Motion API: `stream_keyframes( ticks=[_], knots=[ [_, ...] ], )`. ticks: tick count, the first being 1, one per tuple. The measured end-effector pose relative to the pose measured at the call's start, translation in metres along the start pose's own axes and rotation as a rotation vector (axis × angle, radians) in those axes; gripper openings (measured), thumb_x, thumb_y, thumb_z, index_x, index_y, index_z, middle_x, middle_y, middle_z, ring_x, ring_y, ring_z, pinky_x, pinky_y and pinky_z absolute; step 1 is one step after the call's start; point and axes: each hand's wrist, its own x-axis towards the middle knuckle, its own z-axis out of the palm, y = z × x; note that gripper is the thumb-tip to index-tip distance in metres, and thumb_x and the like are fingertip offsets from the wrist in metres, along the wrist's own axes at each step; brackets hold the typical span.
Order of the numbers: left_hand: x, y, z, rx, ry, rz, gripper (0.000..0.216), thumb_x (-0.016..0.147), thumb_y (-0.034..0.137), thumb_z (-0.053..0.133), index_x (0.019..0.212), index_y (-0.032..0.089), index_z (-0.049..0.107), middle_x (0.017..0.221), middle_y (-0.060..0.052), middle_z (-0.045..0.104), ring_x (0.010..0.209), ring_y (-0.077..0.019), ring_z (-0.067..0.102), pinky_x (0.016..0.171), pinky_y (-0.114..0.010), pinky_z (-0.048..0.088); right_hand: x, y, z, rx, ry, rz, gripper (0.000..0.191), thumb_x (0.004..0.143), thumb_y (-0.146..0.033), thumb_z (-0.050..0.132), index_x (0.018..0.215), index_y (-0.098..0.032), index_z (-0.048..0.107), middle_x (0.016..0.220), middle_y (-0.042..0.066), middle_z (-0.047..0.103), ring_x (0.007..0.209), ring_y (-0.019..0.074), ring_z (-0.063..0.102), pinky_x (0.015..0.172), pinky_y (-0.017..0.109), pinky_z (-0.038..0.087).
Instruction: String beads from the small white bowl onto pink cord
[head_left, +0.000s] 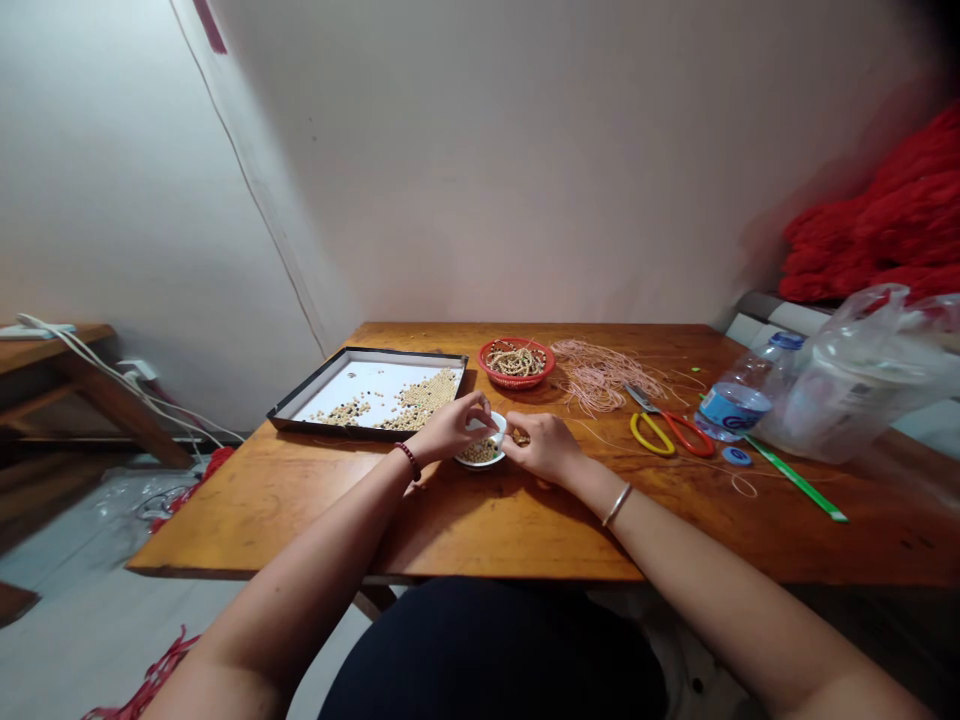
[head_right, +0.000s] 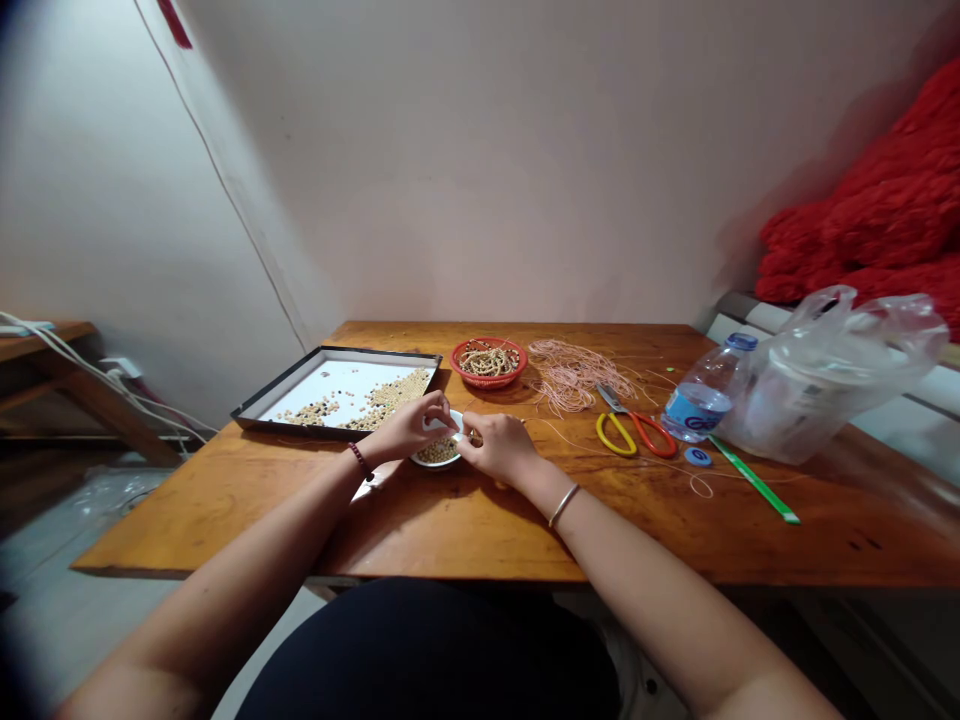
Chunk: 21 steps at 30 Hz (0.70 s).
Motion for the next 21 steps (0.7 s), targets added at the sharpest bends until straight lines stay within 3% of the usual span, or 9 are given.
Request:
stream_keyframes(
  ticks=[15, 21],
  knots=[
    [0.0004, 0.004, -0.0019, -0.072, -0.06, -0.002, 0.028, 0.076, 0.035, 0.064, 0.09, 0.016, 0.05, 0.087, -0.007, 0.067, 0.079, -0.0152, 0.063, 0.067, -0.024, 0.045, 0.0002, -0.0009, -0.0023, 0.09, -0.02, 0.007, 0.015, 0.079, -0.034, 0.055, 0.074, -0.021, 0.06, 0.06, -0.001, 0.058, 0.053, 0.0121, 0.049, 0.055, 0.023, 0.029],
    [-0.0003, 0.0074, -0.0039, -0.006, -0.035, 0.004, 0.031, 0.074, 0.039, 0.066, 0.089, 0.016, 0.054, 0.083, -0.005, 0.067, 0.074, -0.0139, 0.061, 0.066, -0.024, 0.044, 0.0005, -0.0025, -0.0005, 0.184, -0.006, 0.052, 0.017, 0.076, -0.03, 0.058, 0.09, -0.021, 0.06, 0.057, -0.004, 0.053, 0.049, 0.0107, 0.043, 0.05, 0.022, 0.026]
  ],
)
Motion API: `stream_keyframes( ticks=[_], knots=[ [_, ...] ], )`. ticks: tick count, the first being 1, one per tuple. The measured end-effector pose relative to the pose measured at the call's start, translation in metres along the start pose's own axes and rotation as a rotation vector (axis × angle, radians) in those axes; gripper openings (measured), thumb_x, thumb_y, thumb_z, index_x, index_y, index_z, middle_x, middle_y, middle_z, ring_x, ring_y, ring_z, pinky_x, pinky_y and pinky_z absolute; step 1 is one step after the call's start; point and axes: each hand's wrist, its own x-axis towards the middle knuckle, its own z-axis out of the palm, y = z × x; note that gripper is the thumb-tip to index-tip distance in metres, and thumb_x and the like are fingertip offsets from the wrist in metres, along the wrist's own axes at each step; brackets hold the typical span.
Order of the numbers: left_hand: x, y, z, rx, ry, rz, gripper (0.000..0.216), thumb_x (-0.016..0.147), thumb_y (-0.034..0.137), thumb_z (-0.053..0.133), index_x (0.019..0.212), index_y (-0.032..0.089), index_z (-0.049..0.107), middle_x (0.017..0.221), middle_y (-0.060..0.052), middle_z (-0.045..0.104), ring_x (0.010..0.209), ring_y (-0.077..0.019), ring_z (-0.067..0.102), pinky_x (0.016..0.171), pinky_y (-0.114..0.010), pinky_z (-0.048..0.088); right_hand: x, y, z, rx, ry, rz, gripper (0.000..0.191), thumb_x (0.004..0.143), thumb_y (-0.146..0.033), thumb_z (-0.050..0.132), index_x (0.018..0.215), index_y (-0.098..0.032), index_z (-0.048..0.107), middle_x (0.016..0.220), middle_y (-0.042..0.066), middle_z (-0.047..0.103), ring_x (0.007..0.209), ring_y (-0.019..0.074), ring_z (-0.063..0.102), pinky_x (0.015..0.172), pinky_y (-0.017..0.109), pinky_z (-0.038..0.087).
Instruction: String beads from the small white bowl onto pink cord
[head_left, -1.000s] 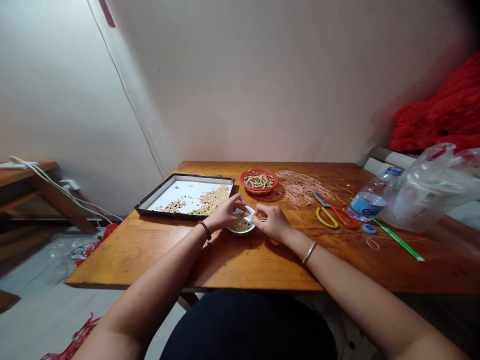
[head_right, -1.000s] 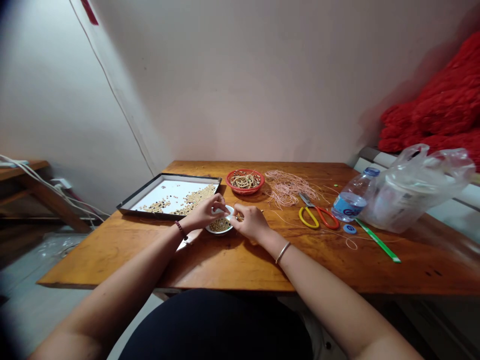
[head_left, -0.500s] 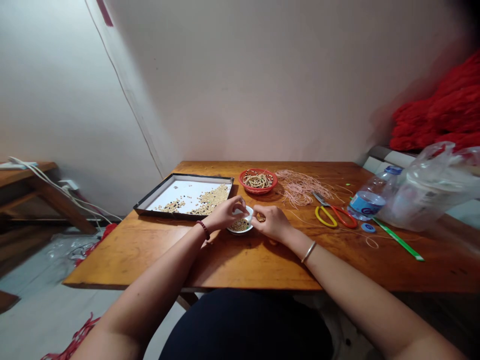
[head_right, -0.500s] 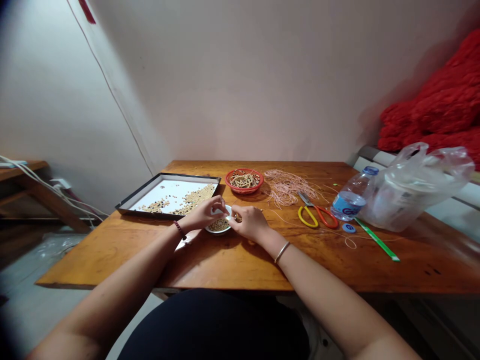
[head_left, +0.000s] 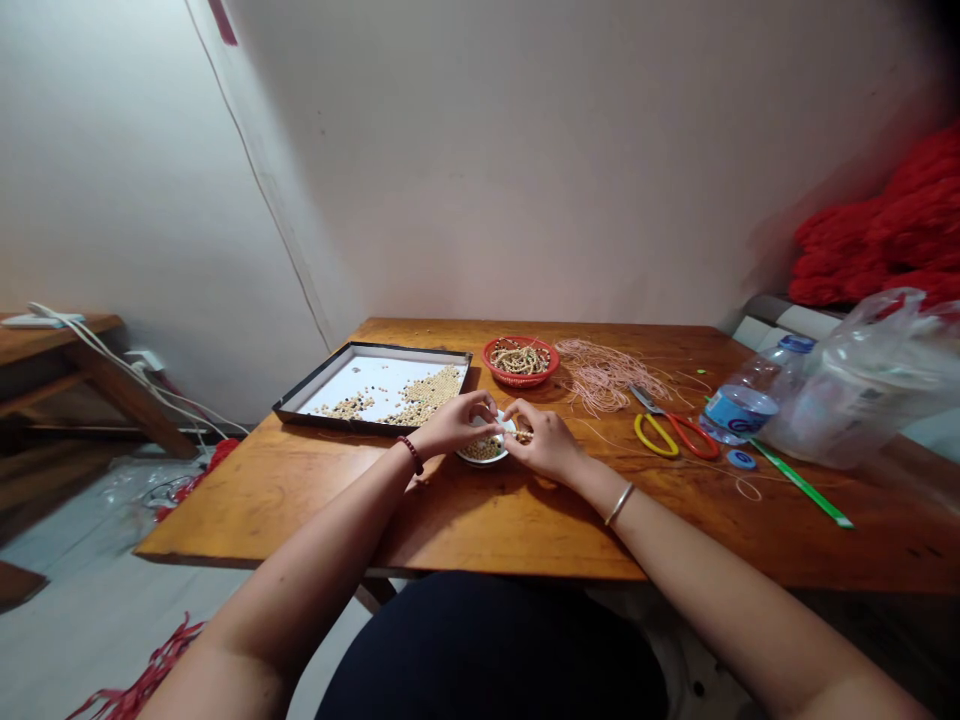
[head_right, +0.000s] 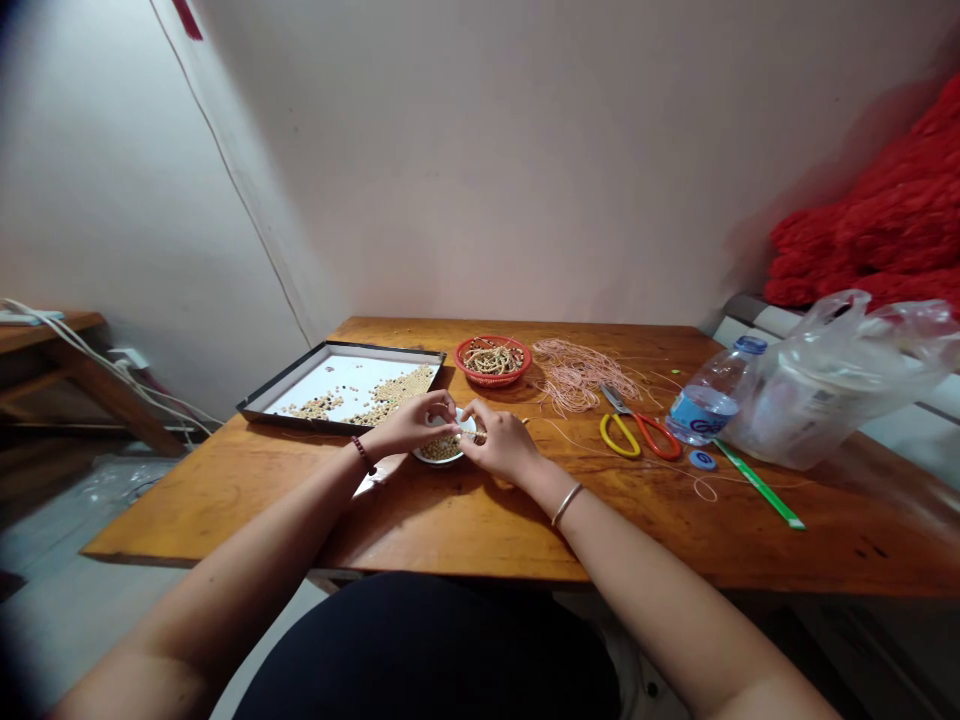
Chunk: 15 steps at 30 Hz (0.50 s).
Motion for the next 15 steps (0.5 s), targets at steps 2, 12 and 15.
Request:
stream_keyframes(
  ticks=[2, 12, 15],
  knots=[
    [0.0, 0.0, 0.0, 0.003, 0.004, -0.002, 0.031, 0.074, 0.04, 0.067, 0.089, 0.016, 0.054, 0.083, -0.005, 0.067, 0.075, -0.0139, 0.061, 0.066, -0.024, 0.044, 0.0, 0.0, 0.001, 0.031, -0.009, -0.004, 0.018, 0.075, -0.03, 0.059, 0.09, -0.021, 0.06, 0.057, -0.004, 0.052, 0.048, 0.0103, 0.043, 0.05, 0.021, 0.027],
    [0.002, -0.006, -0.004, 0.239, 0.199, 0.0, 0.03, 0.081, 0.047, 0.056, 0.089, 0.018, 0.057, 0.08, -0.004, 0.062, 0.073, -0.0156, 0.056, 0.065, -0.026, 0.041, 0.007, 0.011, 0.007, 0.213, 0.089, 0.199, 0.016, 0.072, -0.034, 0.059, 0.07, -0.019, 0.057, 0.05, -0.006, 0.04, 0.047, 0.0098, 0.035, 0.046, 0.022, 0.024],
    [0.001, -0.007, -0.007, 0.484, 0.211, -0.016, 0.029, 0.079, 0.047, 0.058, 0.08, 0.018, 0.062, 0.077, -0.004, 0.062, 0.073, -0.0175, 0.053, 0.066, -0.027, 0.039, 0.008, 0.014, 0.008, 0.214, 0.12, 0.222, 0.015, 0.07, -0.034, 0.06, 0.07, -0.019, 0.058, 0.049, -0.006, 0.038, 0.047, 0.01, 0.034, 0.046, 0.022, 0.024]
  ],
)
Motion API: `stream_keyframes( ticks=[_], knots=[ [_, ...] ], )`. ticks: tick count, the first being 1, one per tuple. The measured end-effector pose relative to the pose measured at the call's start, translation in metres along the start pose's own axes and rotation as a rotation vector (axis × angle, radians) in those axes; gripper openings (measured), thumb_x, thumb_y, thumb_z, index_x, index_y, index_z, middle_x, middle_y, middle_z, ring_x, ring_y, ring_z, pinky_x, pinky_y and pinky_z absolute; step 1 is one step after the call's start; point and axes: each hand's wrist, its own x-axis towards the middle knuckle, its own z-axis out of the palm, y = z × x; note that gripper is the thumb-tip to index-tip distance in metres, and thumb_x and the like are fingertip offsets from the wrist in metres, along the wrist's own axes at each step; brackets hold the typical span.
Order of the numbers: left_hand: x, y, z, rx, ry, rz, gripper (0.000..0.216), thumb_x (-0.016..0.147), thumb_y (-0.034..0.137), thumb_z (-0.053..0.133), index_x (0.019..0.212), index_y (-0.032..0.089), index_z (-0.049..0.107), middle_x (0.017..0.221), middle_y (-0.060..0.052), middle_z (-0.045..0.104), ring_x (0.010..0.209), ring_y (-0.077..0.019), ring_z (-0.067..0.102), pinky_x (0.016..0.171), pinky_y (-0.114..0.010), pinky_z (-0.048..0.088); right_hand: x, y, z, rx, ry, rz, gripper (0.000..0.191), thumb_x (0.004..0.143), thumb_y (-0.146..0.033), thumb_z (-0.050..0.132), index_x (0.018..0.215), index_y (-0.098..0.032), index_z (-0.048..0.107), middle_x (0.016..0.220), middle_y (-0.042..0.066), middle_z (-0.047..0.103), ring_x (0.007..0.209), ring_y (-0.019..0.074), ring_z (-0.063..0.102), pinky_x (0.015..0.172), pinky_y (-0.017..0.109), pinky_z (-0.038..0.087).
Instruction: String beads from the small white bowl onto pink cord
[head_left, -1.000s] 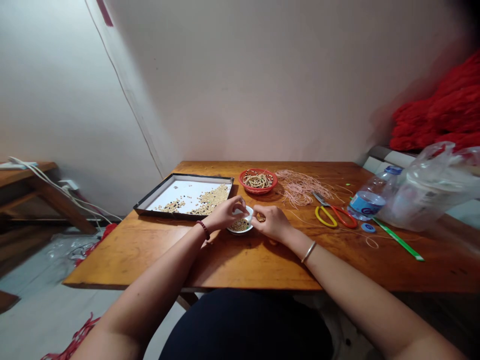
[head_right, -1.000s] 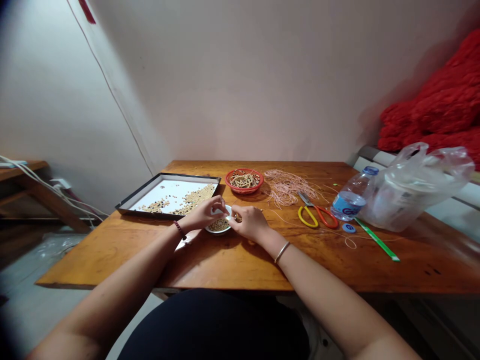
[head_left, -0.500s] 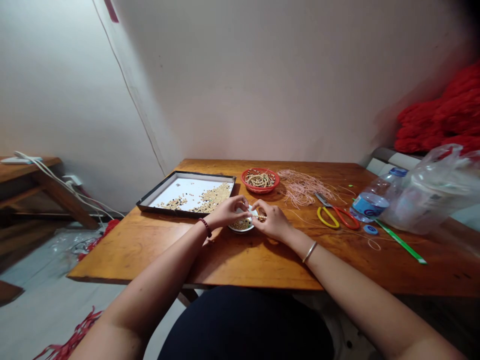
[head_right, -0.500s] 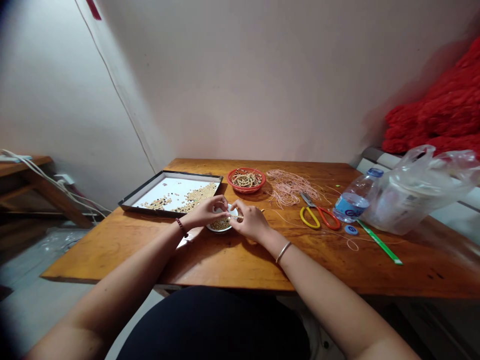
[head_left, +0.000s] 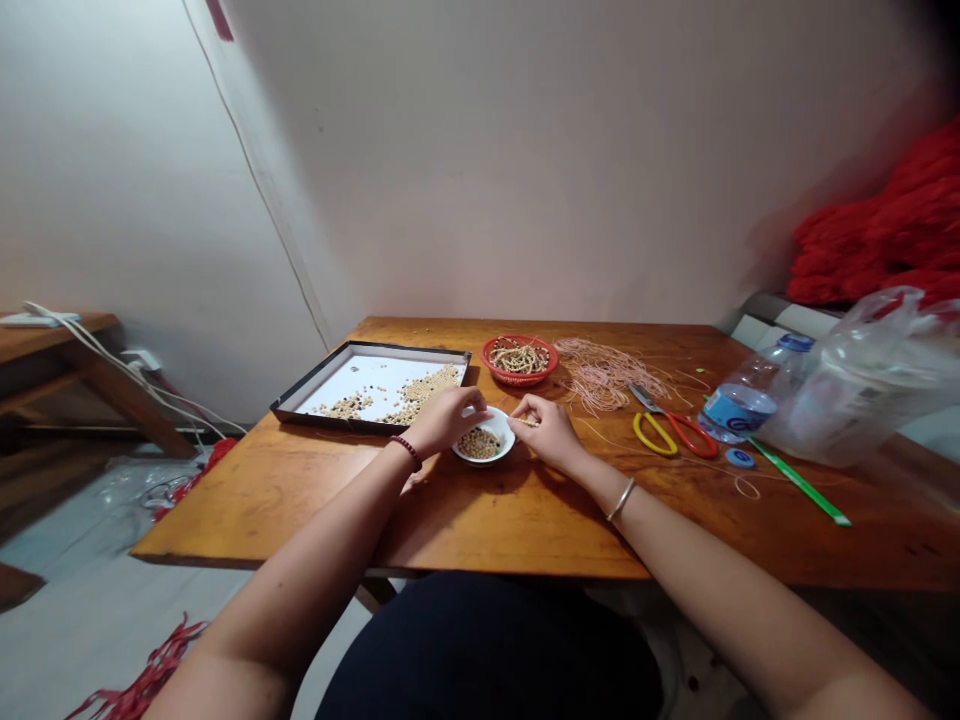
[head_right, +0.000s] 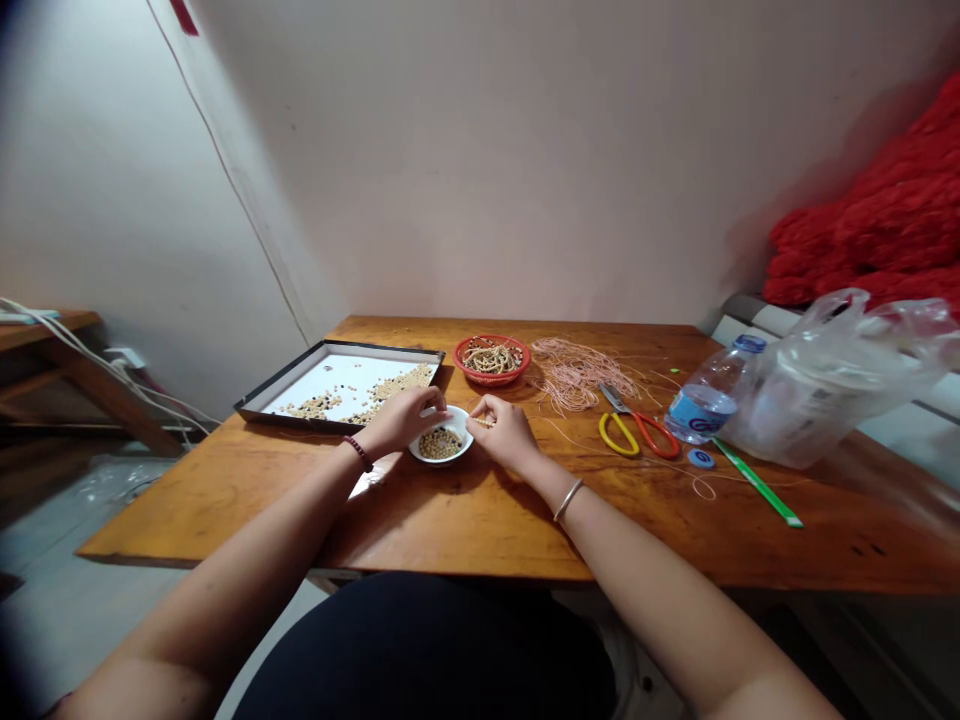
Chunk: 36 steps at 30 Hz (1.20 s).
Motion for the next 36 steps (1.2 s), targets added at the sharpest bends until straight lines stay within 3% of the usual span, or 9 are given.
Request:
stream_keyframes(
  ticks=[16, 22, 28, 36],
  knots=[
    [-0.002, -0.004, 0.004, 0.19, -0.098, 0.054, 0.03, 0.087, 0.039, 0.046, 0.087, 0.021, 0.07, 0.084, -0.009, 0.067, 0.079, -0.0218, 0.058, 0.069, -0.028, 0.04, -0.001, -0.003, -0.001, -0.023, -0.024, -0.001, 0.014, 0.071, -0.034, 0.059, 0.071, -0.019, 0.059, 0.049, -0.006, 0.039, 0.047, 0.0107, 0.036, 0.047, 0.023, 0.024],
    [-0.004, 0.005, -0.002, 0.206, -0.205, 0.126, 0.027, 0.077, 0.047, 0.059, 0.089, 0.025, 0.071, 0.082, -0.006, 0.069, 0.086, -0.0239, 0.056, 0.069, -0.028, 0.039, -0.002, -0.005, -0.001, -0.027, -0.02, -0.007, 0.013, 0.071, -0.032, 0.058, 0.07, -0.019, 0.058, 0.049, -0.006, 0.038, 0.047, 0.0101, 0.035, 0.047, 0.023, 0.024],
    [-0.005, 0.009, -0.009, 0.237, -0.306, 0.094, 0.039, 0.069, 0.051, 0.066, 0.098, 0.026, 0.071, 0.08, -0.005, 0.068, 0.087, -0.0233, 0.055, 0.068, -0.026, 0.04, -0.002, -0.004, 0.0, -0.035, -0.025, 0.001, 0.013, 0.071, -0.032, 0.058, 0.07, -0.019, 0.059, 0.049, -0.006, 0.038, 0.047, 0.0098, 0.035, 0.047, 0.022, 0.023],
    [-0.007, 0.004, -0.003, 0.267, -0.285, 0.043, 0.033, 0.069, 0.045, 0.068, 0.096, 0.027, 0.073, 0.079, -0.006, 0.068, 0.091, -0.0249, 0.057, 0.07, -0.027, 0.042, -0.002, -0.007, 0.0, -0.038, -0.038, 0.005, 0.012, 0.071, -0.031, 0.058, 0.071, -0.018, 0.06, 0.049, -0.006, 0.038, 0.047, 0.0099, 0.036, 0.047, 0.022, 0.024]
  ],
)
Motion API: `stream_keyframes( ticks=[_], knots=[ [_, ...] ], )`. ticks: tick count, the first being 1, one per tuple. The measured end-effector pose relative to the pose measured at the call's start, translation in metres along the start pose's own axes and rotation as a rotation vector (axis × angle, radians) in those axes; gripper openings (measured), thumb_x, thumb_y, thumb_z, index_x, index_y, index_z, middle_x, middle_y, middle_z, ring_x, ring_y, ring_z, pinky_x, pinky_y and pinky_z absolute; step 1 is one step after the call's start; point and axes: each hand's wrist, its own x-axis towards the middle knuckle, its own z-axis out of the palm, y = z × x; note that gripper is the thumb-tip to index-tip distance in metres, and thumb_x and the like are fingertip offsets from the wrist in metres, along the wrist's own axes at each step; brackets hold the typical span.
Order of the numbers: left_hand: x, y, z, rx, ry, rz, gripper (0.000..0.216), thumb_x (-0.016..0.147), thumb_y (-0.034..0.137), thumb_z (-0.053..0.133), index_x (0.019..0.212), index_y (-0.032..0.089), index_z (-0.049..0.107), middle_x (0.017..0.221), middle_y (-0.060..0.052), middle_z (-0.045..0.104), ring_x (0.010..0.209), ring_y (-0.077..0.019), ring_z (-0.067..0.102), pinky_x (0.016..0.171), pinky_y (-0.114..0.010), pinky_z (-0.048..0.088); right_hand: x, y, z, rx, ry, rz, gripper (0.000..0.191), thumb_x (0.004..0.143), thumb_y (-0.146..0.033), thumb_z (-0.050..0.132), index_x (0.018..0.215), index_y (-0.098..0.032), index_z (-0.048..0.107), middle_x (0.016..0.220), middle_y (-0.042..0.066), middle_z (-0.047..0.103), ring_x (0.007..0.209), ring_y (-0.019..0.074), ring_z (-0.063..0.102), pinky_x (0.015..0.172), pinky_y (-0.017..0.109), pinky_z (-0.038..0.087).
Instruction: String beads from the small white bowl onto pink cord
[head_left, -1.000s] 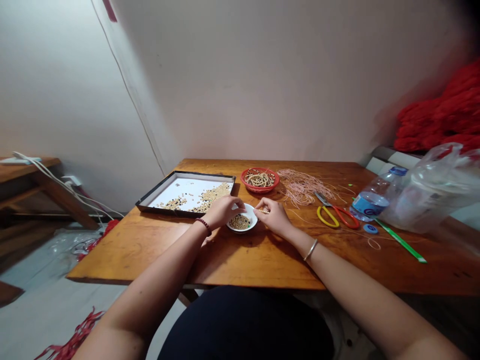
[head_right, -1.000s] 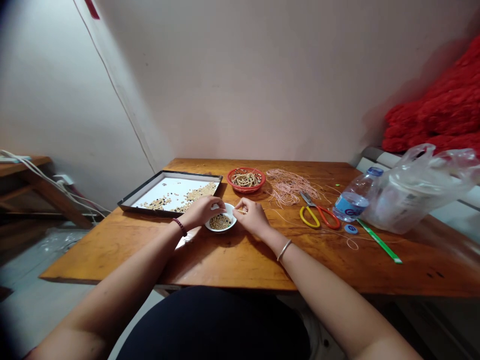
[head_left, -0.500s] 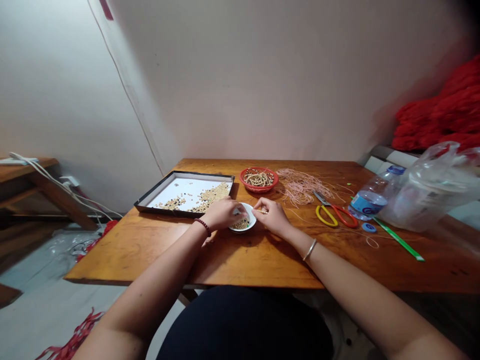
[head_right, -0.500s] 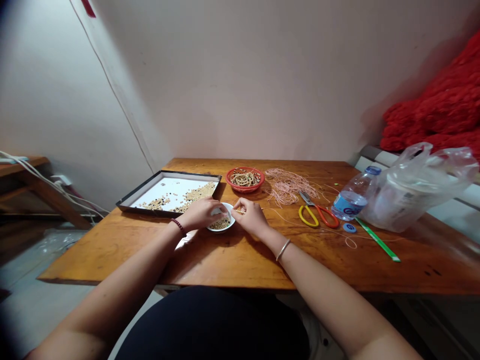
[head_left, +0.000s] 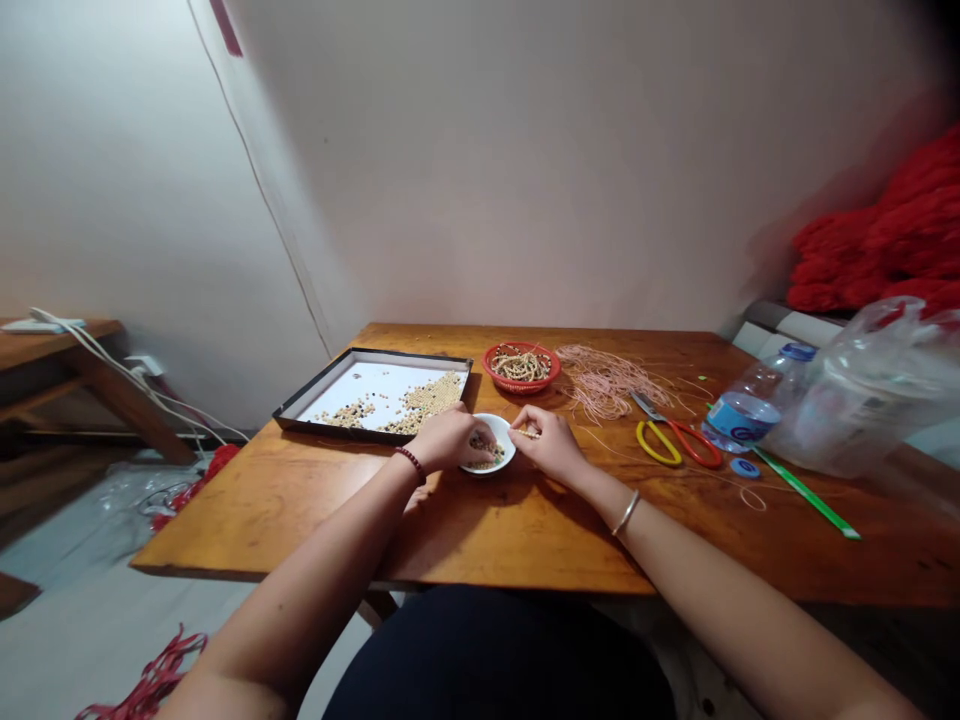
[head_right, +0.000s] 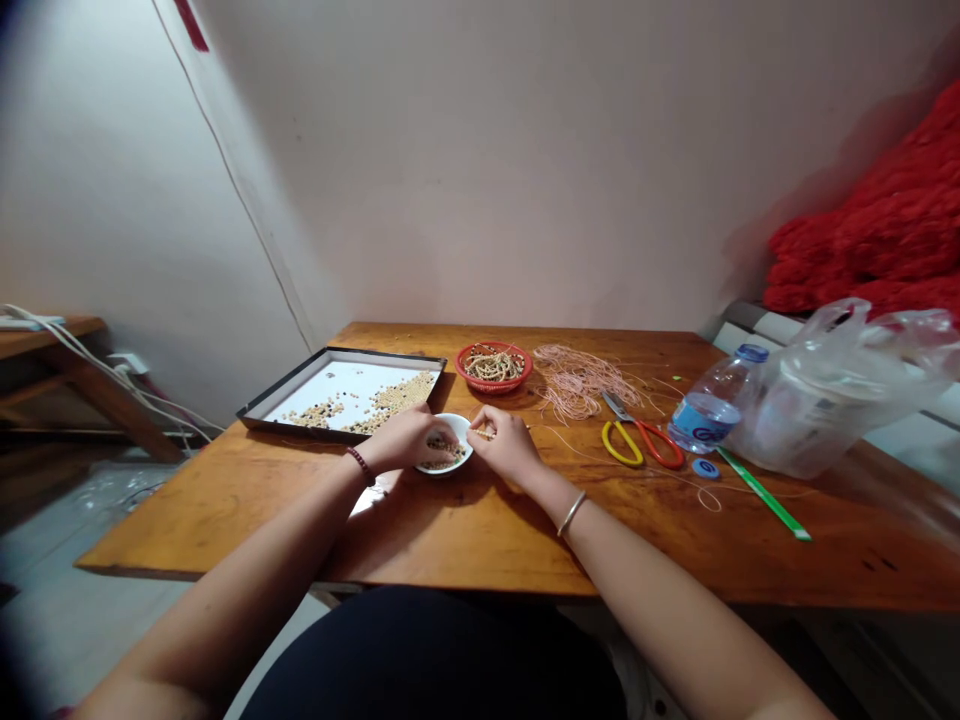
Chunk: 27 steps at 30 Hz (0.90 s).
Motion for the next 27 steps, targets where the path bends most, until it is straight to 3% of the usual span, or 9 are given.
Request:
stream_keyframes(
  ticks=[6, 13, 16, 21, 27],
  knots=[
    [-0.004, 0.003, -0.001, -0.047, -0.009, -0.028, 0.015, 0.071, 0.037, 0.068, 0.083, 0.031, 0.075, 0.076, -0.003, 0.07, 0.087, -0.0242, 0.057, 0.063, -0.026, 0.039, 0.0, 0.004, 0.004, -0.01, -0.012, 0.022, 0.014, 0.072, -0.033, 0.059, 0.071, -0.019, 0.058, 0.049, -0.006, 0.038, 0.047, 0.0102, 0.036, 0.047, 0.023, 0.024],
    [-0.005, 0.0, 0.002, -0.14, 0.033, -0.039, 0.018, 0.07, 0.039, 0.069, 0.082, 0.025, 0.074, 0.078, -0.005, 0.071, 0.083, -0.0236, 0.06, 0.066, -0.027, 0.041, 0.0, 0.011, 0.008, 0.053, -0.044, 0.034, 0.017, 0.073, -0.035, 0.059, 0.07, -0.018, 0.058, 0.048, -0.007, 0.036, 0.047, 0.0102, 0.034, 0.047, 0.023, 0.023],
    [-0.003, -0.002, 0.003, -0.369, 0.104, -0.018, 0.018, 0.075, 0.032, 0.066, 0.087, 0.02, 0.07, 0.085, -0.005, 0.071, 0.079, -0.0189, 0.063, 0.068, -0.027, 0.044, -0.003, 0.013, 0.012, 0.068, -0.071, 0.042, 0.018, 0.073, -0.035, 0.059, 0.07, -0.018, 0.058, 0.049, -0.006, 0.036, 0.047, 0.01, 0.034, 0.047, 0.022, 0.023],
    [0.003, -0.001, 0.005, -0.971, 0.146, 0.033, 0.026, 0.075, 0.032, 0.068, 0.09, 0.012, 0.059, 0.092, -0.012, 0.069, 0.087, -0.0184, 0.066, 0.074, -0.027, 0.049, -0.006, 0.009, 0.012, 0.104, -0.047, 0.011, 0.02, 0.075, -0.037, 0.059, 0.072, -0.017, 0.057, 0.05, -0.007, 0.035, 0.048, 0.0097, 0.032, 0.047, 0.022, 0.023],
    [0.005, 0.002, 0.007, -1.208, 0.142, -0.019, 0.04, 0.069, 0.038, 0.074, 0.093, 0.013, 0.054, 0.095, -0.013, 0.068, 0.086, -0.0185, 0.066, 0.073, -0.028, 0.049, -0.006, 0.002, 0.007, 0.15, 0.026, -0.053, 0.023, 0.078, -0.039, 0.058, 0.073, -0.018, 0.056, 0.052, -0.006, 0.035, 0.048, 0.0097, 0.032, 0.047, 0.023, 0.023]
  ],
)
